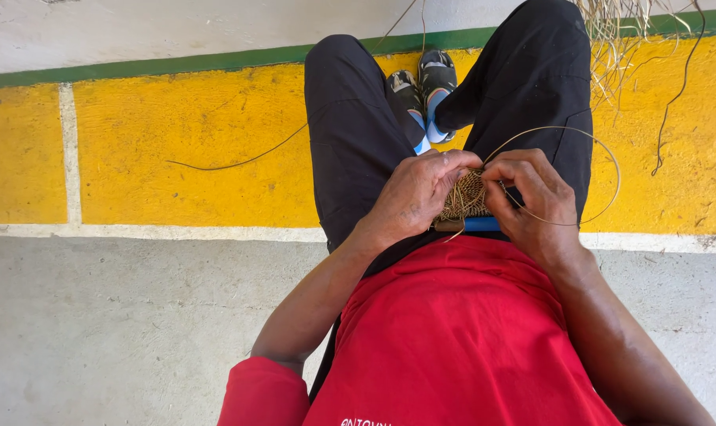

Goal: The recorder is weaving thin natural fibers together to create a small circular base or mat.

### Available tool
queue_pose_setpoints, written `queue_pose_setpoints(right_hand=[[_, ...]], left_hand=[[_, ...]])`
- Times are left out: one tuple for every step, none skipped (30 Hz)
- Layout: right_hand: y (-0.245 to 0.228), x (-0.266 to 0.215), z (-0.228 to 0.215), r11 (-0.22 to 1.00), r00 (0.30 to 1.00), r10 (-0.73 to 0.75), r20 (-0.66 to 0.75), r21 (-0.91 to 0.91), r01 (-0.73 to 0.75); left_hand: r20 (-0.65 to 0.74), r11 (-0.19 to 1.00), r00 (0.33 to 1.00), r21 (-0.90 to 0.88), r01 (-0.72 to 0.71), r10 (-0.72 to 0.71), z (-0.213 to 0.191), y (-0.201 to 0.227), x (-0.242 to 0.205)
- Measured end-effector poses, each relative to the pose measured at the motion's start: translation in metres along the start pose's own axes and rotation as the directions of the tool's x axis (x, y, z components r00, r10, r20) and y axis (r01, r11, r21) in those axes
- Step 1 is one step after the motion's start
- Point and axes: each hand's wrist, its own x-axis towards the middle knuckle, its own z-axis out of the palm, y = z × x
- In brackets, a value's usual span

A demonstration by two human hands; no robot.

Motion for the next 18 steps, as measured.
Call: queue_pose_setpoints(right_hand=[[0.000, 0.000, 0.003, 1.000, 0.999, 0.031, -0.022, 0.008, -0.030], [-0.001, -0.001, 0.006, 1.000, 0.999, 0.030, -0.022, 0.008, -0.030], [-0.001, -0.002, 0.008, 1.000, 0.998, 0.015, -0.064, -0.012, -0.016], [-0.001, -0.003, 0.011, 0.999, 0.994, -0.001, -0.106, -0.032, -0.003], [-0.002, -0.004, 0.012, 0.999, 0.994, 0.001, -0.107, -0.034, -0.004], [-0.002, -0.004, 0.013, 0.999, 0.994, 0.019, -0.111, -0.041, -0.024], [-0.002, -0.004, 0.014, 0.998, 0.993, 0.035, -0.113, -0.045, -0.041], [-0.001, -0.005, 0.015, 0.998, 0.993, 0.034, -0.111, -0.044, -0.039], [-0.002, -0.005, 0.015, 0.999, 0.993, 0.042, -0.113, -0.027, -0.045], [-0.001, -0.006, 0.015, 0.999, 0.992, 0.050, -0.114, -0.011, -0.051], [-0.001, -0.006, 0.015, 0.999, 0.992, 0.050, -0.116, -0.013, -0.052], [0.000, -0.007, 0.015, 0.998, 0.991, 0.058, -0.118, -0.016, -0.060], [-0.001, -0.007, 0.015, 0.997, 0.991, 0.067, -0.120, -0.016, -0.070], [-0.001, -0.007, 0.015, 0.997, 0.990, 0.069, -0.119, -0.016, -0.072], [-0.002, -0.007, 0.014, 0.998, 0.991, 0.062, -0.119, -0.026, -0.065], [-0.002, -0.006, 0.014, 0.998, 0.991, 0.054, -0.119, -0.035, -0.059], [-0.003, -0.006, 0.014, 0.998, 0.991, 0.056, -0.120, -0.035, -0.060], [-0.003, -0.006, 0.015, 0.998, 0.992, 0.048, -0.120, -0.041, -0.053]], left_hand=[[0.004, 1.000, 1.000, 0.009, 0.022, -0.022, 0.000, 0.002, 0.000], [0.003, 1.000, 1.000, 0.009, 0.022, -0.023, 0.000, 0.001, 0.000], [-0.004, 0.999, 1.000, 0.046, 0.023, -0.023, 0.001, 0.001, 0.000], [-0.011, 0.996, 1.000, 0.083, 0.023, -0.023, 0.002, 0.001, -0.001], [-0.009, 0.996, 1.000, 0.082, 0.022, -0.021, 0.003, -0.001, -0.002], [-0.016, 0.997, 1.000, 0.074, -0.001, 0.002, 0.004, -0.003, -0.003], [-0.027, 0.998, 0.999, 0.067, -0.021, 0.023, 0.004, -0.004, -0.004], [-0.029, 0.997, 0.999, 0.068, -0.020, 0.022, 0.003, -0.002, -0.003], [-0.023, 0.998, 1.000, 0.056, 0.013, -0.012, 0.002, 0.000, -0.004], [-0.017, 0.998, 0.999, 0.044, 0.047, -0.047, 0.001, 0.002, -0.004], [-0.015, 0.998, 0.999, 0.042, 0.045, -0.044, 0.002, 0.000, -0.004], [-0.020, 0.998, 1.000, 0.054, 0.023, -0.022, 0.003, -0.001, -0.004], [-0.024, 0.998, 1.000, 0.065, 0.005, -0.003, 0.004, -0.003, -0.005], [-0.023, 0.998, 1.000, 0.064, 0.006, -0.004, 0.005, -0.003, -0.006], [-0.038, 0.998, 0.999, 0.067, -0.016, 0.019, 0.005, -0.003, -0.007], [-0.053, 0.997, 0.998, 0.071, -0.038, 0.042, 0.006, -0.003, -0.008], [-0.051, 0.997, 0.998, 0.071, -0.038, 0.042, 0.007, -0.002, -0.008], [-0.052, 0.997, 0.998, 0.076, -0.025, 0.029, 0.007, -0.002, -0.009]])
